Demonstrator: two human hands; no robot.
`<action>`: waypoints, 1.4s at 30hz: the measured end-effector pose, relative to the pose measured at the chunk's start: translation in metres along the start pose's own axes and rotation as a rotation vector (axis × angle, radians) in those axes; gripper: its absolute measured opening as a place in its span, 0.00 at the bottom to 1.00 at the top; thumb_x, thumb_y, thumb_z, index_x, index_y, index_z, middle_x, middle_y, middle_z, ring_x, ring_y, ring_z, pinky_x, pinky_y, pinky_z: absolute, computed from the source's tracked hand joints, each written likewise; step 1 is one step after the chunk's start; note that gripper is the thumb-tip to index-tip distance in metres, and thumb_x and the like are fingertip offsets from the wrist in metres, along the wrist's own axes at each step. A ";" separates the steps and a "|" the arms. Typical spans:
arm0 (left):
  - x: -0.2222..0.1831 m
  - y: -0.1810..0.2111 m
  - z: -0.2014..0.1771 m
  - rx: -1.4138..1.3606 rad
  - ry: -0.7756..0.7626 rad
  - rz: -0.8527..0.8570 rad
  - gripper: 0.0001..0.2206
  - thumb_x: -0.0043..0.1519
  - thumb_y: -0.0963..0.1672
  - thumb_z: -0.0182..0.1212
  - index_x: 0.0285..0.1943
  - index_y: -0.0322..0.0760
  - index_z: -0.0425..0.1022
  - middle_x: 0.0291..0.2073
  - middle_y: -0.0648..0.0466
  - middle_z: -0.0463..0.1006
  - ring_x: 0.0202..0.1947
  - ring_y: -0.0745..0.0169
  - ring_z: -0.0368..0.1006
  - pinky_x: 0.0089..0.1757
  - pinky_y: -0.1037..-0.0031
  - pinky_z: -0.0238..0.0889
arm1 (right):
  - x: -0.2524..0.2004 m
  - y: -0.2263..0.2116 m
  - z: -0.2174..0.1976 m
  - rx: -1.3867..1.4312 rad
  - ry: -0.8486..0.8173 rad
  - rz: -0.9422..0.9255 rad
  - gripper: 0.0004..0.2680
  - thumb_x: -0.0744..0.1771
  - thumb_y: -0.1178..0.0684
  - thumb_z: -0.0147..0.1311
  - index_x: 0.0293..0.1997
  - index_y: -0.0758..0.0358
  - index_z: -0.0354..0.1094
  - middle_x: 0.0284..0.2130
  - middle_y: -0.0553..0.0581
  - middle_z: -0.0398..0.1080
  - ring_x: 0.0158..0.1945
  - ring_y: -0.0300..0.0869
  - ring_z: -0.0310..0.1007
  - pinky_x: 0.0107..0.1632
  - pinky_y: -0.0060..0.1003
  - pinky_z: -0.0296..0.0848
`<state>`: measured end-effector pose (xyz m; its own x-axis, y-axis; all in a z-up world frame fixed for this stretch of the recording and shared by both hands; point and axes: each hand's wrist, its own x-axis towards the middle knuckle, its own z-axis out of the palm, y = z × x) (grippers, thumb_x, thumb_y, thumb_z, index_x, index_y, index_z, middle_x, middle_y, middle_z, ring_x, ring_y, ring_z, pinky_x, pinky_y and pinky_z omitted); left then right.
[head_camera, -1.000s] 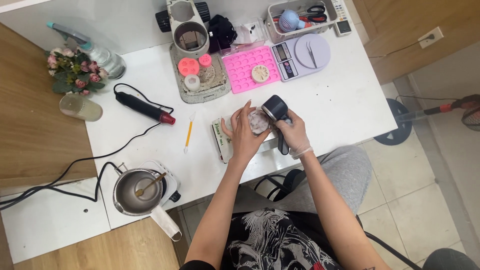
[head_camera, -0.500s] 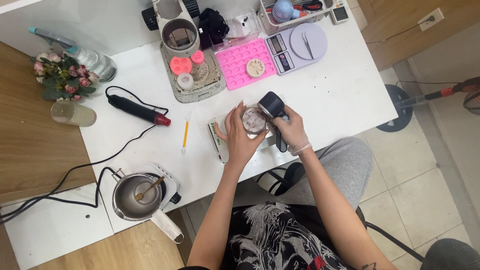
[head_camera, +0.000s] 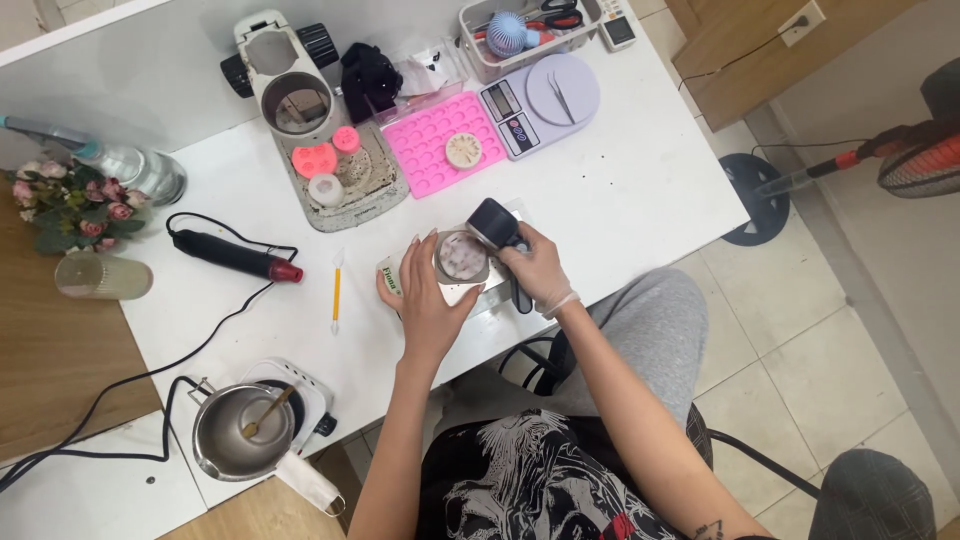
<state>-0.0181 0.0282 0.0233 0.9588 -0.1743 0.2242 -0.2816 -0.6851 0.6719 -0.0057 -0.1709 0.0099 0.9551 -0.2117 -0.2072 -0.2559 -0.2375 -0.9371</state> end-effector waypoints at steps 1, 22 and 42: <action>0.000 0.000 -0.001 0.000 -0.020 -0.005 0.46 0.49 0.51 0.76 0.75 0.38 0.53 0.70 0.50 0.63 0.73 0.56 0.52 0.65 0.39 0.20 | 0.001 0.003 0.000 0.008 -0.003 0.006 0.16 0.62 0.57 0.55 0.55 0.69 0.71 0.36 0.54 0.76 0.35 0.34 0.71 0.40 0.31 0.73; 0.015 0.006 0.010 -0.173 -0.061 -0.169 0.51 0.45 0.51 0.79 0.77 0.40 0.50 0.64 0.59 0.72 0.71 0.56 0.53 0.63 0.39 0.14 | 0.004 0.007 -0.002 -0.046 -0.055 -0.011 0.19 0.62 0.54 0.57 0.59 0.69 0.70 0.40 0.61 0.78 0.41 0.37 0.75 0.48 0.33 0.75; 0.010 -0.007 0.018 -0.100 -0.019 -0.137 0.47 0.47 0.51 0.78 0.76 0.41 0.54 0.61 0.59 0.74 0.70 0.55 0.53 0.64 0.40 0.17 | -0.005 -0.010 0.000 -0.034 -0.034 -0.030 0.15 0.63 0.56 0.55 0.53 0.72 0.71 0.36 0.58 0.76 0.37 0.37 0.72 0.44 0.33 0.74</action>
<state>-0.0059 0.0186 0.0083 0.9888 -0.0979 0.1125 -0.1491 -0.6298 0.7623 -0.0080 -0.1674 0.0202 0.9667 -0.1723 -0.1893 -0.2317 -0.2749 -0.9331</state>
